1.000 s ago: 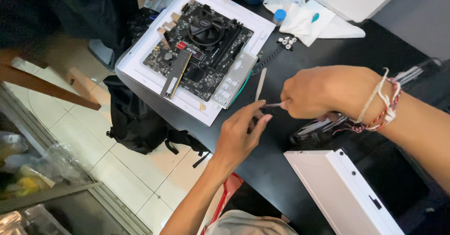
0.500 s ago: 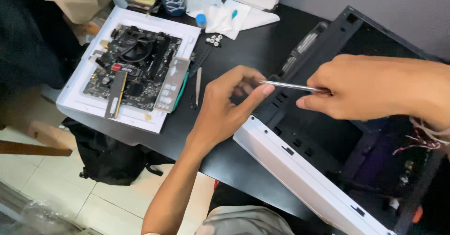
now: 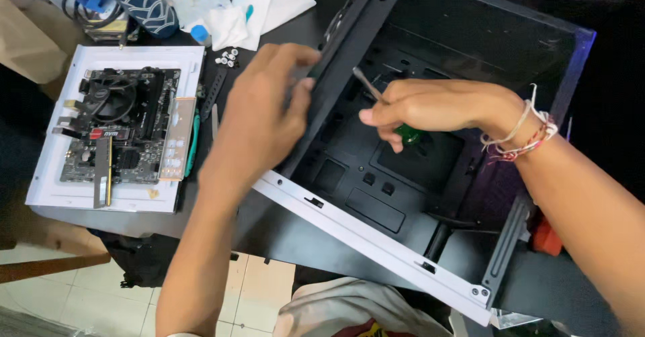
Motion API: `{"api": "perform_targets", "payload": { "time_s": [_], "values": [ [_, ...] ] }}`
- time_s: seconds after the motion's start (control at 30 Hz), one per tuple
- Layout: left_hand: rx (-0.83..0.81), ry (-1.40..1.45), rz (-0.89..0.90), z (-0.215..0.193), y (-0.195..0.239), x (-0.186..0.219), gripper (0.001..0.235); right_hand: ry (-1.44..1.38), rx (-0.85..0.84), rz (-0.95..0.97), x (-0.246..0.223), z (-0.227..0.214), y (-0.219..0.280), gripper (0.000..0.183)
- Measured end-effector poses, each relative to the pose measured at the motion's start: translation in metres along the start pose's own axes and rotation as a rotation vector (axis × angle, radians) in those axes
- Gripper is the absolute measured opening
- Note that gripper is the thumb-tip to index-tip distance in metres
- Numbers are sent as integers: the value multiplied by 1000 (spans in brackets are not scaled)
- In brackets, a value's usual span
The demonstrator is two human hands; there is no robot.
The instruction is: The person removes a fan from the back of a white computer case using a screwdriver, then installs a new fan at the front. They secure the fan with screws and route its cable inside the case.
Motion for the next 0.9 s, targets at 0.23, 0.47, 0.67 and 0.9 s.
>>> {"api": "perform_targets", "payload": {
  "time_s": [0.23, 0.47, 0.67, 0.9],
  "values": [
    [-84, 319, -541, 4, 32, -63, 35, 277, -192, 36, 10, 14, -9, 56],
    [30, 453, -379, 23, 69, -89, 32, 153, -54, 75, -43, 2, 1, 59],
    [70, 363, -450, 12, 70, -80, 21, 363, 92, 238, -117, -23, -6, 44],
    [135, 333, -416, -6, 61, -104, 22, 811, 95, 289, -183, -48, -84, 23]
  ]
}}
Point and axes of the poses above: each hand's wrist, its own y-axis away from the middle knuckle, its own z-axis out of the palm, x = y × z, the point moved 2 cm from there along -y, towards the middle knuckle, and after that the axes turned 2 degrees about z, right-handed, at the moved point
